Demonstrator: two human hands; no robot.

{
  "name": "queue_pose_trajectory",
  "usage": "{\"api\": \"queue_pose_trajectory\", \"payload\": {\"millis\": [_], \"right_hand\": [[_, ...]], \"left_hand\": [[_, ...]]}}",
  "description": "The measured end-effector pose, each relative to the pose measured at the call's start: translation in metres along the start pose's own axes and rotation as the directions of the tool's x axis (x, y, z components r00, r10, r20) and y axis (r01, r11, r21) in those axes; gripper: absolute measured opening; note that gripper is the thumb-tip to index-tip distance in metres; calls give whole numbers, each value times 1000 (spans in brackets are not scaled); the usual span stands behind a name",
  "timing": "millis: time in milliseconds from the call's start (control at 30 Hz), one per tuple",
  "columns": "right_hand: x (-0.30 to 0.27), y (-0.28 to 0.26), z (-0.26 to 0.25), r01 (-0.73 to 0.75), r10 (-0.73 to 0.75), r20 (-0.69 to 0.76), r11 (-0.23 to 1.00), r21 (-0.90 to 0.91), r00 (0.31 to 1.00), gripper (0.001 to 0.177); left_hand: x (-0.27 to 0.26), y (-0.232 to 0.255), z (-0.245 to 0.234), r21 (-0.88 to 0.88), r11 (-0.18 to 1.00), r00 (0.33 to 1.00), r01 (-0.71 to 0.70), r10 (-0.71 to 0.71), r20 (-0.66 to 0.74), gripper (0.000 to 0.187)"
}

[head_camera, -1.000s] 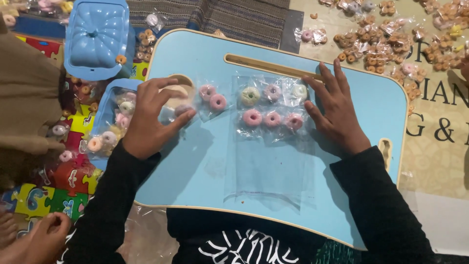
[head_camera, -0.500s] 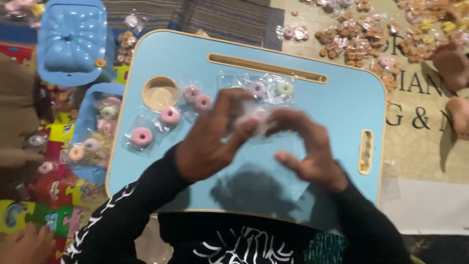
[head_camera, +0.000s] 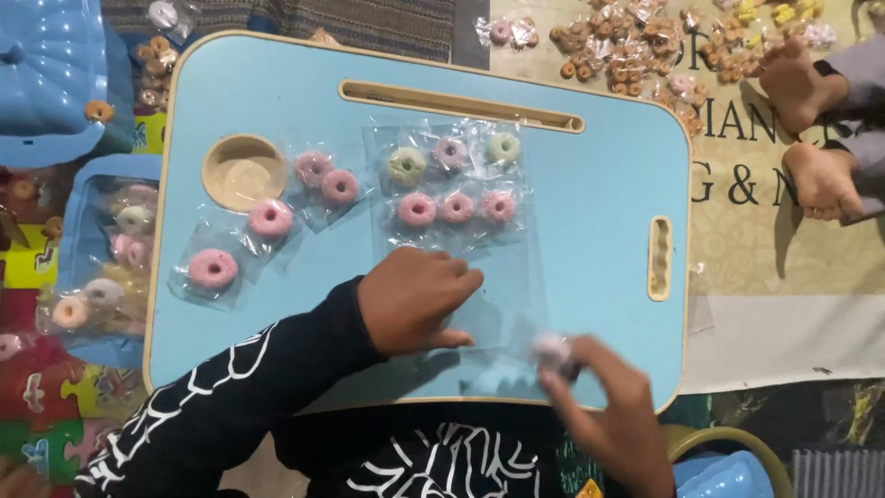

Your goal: Manually packaging small donut-shaped items into clear plastic bags on a floor-level table.

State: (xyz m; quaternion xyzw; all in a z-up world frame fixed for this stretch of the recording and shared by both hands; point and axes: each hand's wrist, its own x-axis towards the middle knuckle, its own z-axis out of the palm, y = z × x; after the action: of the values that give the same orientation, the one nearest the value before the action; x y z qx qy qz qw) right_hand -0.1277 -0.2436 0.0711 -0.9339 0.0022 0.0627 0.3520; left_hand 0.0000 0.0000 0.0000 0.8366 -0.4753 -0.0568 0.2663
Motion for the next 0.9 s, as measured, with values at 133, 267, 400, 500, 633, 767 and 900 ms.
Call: {"api": "queue_pose_trajectory", "payload": {"millis": [133, 267, 400, 500, 633, 767, 900], "right_hand": [[-25, 1, 18, -214, 185, 162, 960, 183, 969, 17], [-28, 9, 37, -433, 282, 370, 793, 430, 885, 15], [-22, 0, 40, -555, 364, 445, 702, 446, 818, 15], [-21, -2, 50, -566, 382, 419, 583, 583, 824, 17], [-26, -5, 61, -495, 361, 347, 514, 701, 866, 62], [-37, -25, 67, -255, 276, -32, 920, 298, 961, 71], [-23, -43, 80, 226, -253, -306, 967, -120, 918, 27]], "left_hand": [[1, 0, 10, 40, 999, 999, 35, -36, 26, 38], [2, 0, 5, -24, 1000, 1000, 7, -7, 15, 18], [4, 11, -21, -158, 987, 999, -12, 17, 34, 17], [1, 15, -33, -193, 980, 999, -50, 49, -7, 17], [-3, 19, -44, -213, 972, 992, -100, 82, -93, 17], [-4, 19, -45, -301, 948, 994, -102, 86, -66, 17], [-5, 17, -41, -299, 949, 994, -102, 88, -62, 18]]}}
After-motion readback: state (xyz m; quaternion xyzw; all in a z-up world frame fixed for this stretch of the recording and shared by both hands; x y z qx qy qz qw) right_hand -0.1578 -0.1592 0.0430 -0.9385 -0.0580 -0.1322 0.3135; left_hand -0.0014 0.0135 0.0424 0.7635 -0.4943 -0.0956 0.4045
